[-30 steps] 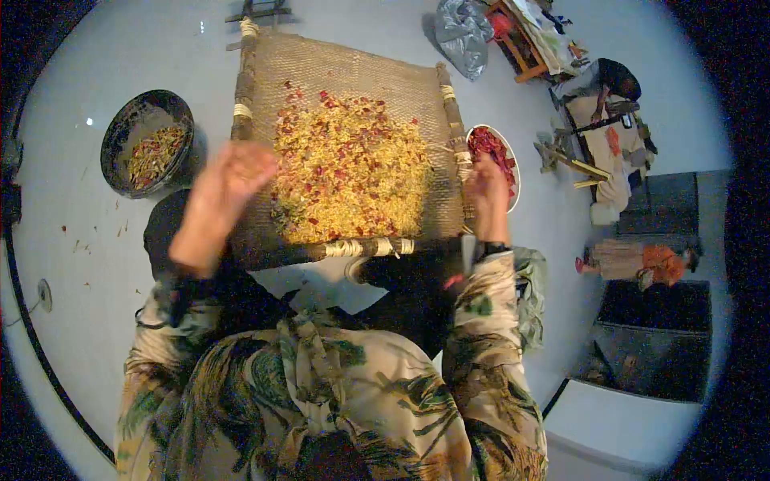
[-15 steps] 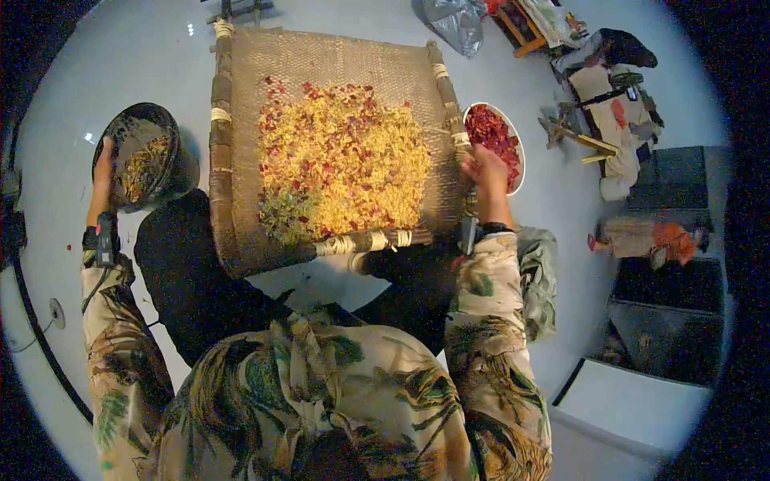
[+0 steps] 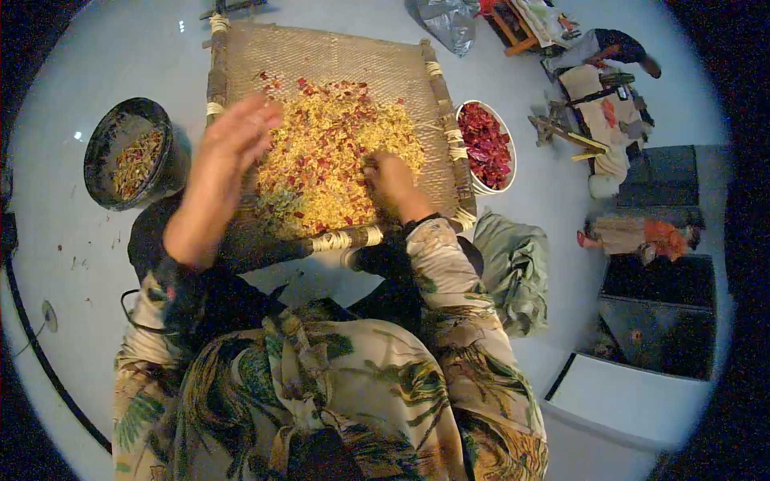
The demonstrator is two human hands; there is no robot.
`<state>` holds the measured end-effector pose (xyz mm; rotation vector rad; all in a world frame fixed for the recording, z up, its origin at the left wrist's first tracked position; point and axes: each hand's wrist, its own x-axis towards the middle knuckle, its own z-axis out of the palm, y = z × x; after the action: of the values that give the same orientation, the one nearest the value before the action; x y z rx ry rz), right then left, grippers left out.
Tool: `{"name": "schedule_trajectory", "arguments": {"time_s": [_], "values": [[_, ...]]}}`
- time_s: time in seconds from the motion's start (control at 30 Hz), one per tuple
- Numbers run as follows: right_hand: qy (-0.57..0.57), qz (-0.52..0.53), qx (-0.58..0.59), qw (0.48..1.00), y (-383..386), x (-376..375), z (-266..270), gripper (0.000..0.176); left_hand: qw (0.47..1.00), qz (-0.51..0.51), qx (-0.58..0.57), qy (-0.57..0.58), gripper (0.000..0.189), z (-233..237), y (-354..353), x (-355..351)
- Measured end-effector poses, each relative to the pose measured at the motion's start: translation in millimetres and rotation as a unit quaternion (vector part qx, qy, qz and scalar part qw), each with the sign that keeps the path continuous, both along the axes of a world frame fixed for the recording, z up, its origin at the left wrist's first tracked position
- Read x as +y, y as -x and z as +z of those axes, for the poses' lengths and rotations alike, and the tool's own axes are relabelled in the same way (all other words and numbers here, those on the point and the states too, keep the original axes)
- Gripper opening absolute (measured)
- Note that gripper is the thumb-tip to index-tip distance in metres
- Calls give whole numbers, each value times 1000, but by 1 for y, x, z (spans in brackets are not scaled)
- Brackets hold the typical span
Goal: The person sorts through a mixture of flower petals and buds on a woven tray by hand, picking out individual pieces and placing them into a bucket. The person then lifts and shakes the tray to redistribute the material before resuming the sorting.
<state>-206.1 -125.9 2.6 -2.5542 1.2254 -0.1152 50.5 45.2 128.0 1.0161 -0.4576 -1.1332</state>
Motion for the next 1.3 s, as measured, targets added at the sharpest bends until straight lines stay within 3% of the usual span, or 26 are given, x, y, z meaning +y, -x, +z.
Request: {"name": "schedule_trajectory", "arguments": {"time_s": [0.1, 0.17, 0.23, 0.33, 0.43, 0.53, 0.63, 0.73, 0.83, 0.87, 0.97, 1.07, 1.3], "values": [[-2, -13, -6, 1000, 8, -1, -22, 17, 997, -68, 16, -41, 36, -66, 16, -8], [-45, -43, -7, 998, 6, 3, -5, 17, 993, -104, 12, -61, 32, -80, 21, -9], [-37, -59, -9, 998, 2, 9, 16, 17, 990, -123, -11, -69, 30, -73, 30, -5], [-3, -66, -105, 992, 5, 1, 1, 21, 991, -109, 10, -72, 27, -66, 38, -7], [9, -57, -123, 991, -2, -4, 3, 24, 993, -103, -6, -50, 26, -92, 36, -13], [-32, -24, -128, 991, -18, -11, -2, 28, 987, -120, 21, -107, 25, -105, 38, -22], [18, -23, -16, 999, -27, -14, -8, 26, 985, -120, 4, -123, 24, -117, 41, -28], [-27, -57, -125, 990, -17, -23, -25, 22, 987, -110, -20, -118, 23, -103, 41, -21], [-195, -96, -328, 920, -7, -30, -45, 21, 986, -119, -22, -111, 20, -108, 39, -23], [-236, -102, -257, 932, 4, -38, -44, 19, 986, -124, -17, -110, 19, -110, 39, -23], [-429, -160, -329, 826, 0, -19, -8, 16, 984, -138, -2, -115, 17, -119, 41, -26], [-504, -182, -370, 759, -2, -2, 8, 17, 980, -142, 11, -137, 16, -146, 45, -32], [-548, -212, -455, 669, 11, 5, 26, 16, 982, -145, -16, -122, 18, -143, 46, -31]]}}
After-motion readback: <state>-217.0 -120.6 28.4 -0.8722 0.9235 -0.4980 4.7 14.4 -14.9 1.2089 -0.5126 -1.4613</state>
